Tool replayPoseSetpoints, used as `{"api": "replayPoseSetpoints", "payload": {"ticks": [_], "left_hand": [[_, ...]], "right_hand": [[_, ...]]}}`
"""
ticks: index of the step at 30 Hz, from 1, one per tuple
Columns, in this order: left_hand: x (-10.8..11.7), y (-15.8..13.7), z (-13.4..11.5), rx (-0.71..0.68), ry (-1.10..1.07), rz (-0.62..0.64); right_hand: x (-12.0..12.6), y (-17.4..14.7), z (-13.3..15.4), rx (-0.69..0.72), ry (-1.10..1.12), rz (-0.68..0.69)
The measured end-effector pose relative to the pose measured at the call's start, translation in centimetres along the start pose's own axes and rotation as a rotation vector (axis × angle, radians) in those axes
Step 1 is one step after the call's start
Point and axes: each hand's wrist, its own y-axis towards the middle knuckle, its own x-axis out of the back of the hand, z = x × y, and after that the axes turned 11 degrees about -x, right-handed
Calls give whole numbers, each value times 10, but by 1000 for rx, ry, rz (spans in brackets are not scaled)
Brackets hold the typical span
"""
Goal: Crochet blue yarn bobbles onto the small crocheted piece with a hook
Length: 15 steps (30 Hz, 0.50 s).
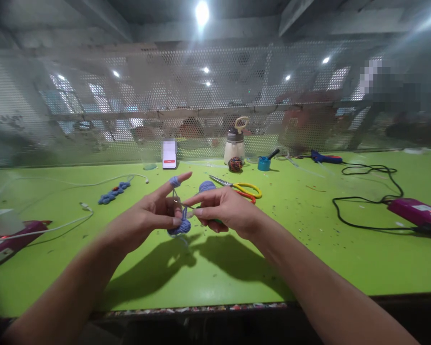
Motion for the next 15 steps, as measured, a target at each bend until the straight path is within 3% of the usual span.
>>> {"api": "replayPoseSetpoints", "payload": {"ticks": [6, 11, 13, 15], "left_hand": [[-5, 1, 4, -80, 246, 7], [-12, 1, 8, -258, 548, -112], [-13, 1, 9, -313, 527, -159], [-11, 2, 9, -300, 313, -183]], "right_hand": [[-3, 3, -1, -35, 47, -89], [-10, 4, -2, -39, 233, -153], [-14, 4, -3, 1, 303, -155], [-17, 2, -3, 38, 346, -144]]}}
